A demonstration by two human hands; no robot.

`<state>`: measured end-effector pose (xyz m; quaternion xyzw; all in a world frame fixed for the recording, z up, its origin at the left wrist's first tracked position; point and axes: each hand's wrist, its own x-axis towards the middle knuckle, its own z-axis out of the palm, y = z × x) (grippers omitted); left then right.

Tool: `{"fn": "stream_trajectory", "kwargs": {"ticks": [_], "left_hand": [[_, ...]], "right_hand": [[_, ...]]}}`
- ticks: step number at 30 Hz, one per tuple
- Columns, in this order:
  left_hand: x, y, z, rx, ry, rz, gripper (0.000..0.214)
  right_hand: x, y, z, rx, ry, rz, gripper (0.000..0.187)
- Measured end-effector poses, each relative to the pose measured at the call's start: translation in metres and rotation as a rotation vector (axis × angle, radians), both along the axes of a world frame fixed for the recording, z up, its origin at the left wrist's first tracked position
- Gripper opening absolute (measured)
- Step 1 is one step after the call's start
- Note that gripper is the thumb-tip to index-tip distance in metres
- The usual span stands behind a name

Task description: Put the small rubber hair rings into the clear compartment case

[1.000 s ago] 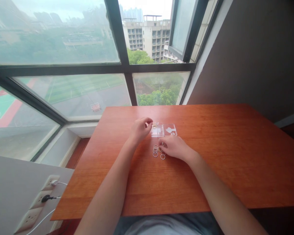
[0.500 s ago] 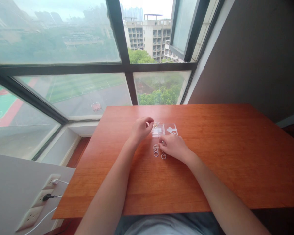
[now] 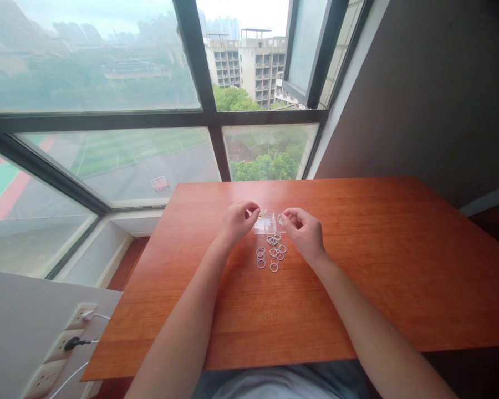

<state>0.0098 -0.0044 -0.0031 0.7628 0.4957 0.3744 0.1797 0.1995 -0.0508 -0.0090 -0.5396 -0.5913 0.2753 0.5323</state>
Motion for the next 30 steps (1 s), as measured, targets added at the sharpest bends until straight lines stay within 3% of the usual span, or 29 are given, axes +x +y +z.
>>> {"fn": "stream_trajectory", "kwargs": {"ticks": [5, 9, 18, 21, 27, 30], "left_hand": [[0.013, -0.011, 0.014, -0.051, -0.119, -0.144, 0.023], [0.026, -0.019, 0.015, -0.097, -0.137, -0.265, 0.022], [0.033, -0.018, 0.006, -0.050, -0.111, -0.229, 0.012], [0.028, -0.015, 0.006, -0.053, -0.086, -0.156, 0.011], [0.005, -0.004, 0.006, -0.056, -0.039, 0.140, 0.013], [-0.001, -0.001, 0.004, -0.051, -0.041, 0.183, 0.013]], "right_hand": [[0.001, 0.002, -0.002, -0.028, -0.079, -0.066, 0.024], [0.000, 0.000, 0.001, -0.025, -0.144, -0.058, 0.024], [0.000, -0.003, 0.004, 0.048, -0.256, -0.066, 0.019], [0.001, -0.002, 0.004, 0.063, -0.266, -0.080, 0.020], [0.000, -0.002, 0.003, 0.049, -0.285, -0.059, 0.019], [0.000, -0.002, 0.003, 0.054, -0.293, -0.046, 0.018]]}}
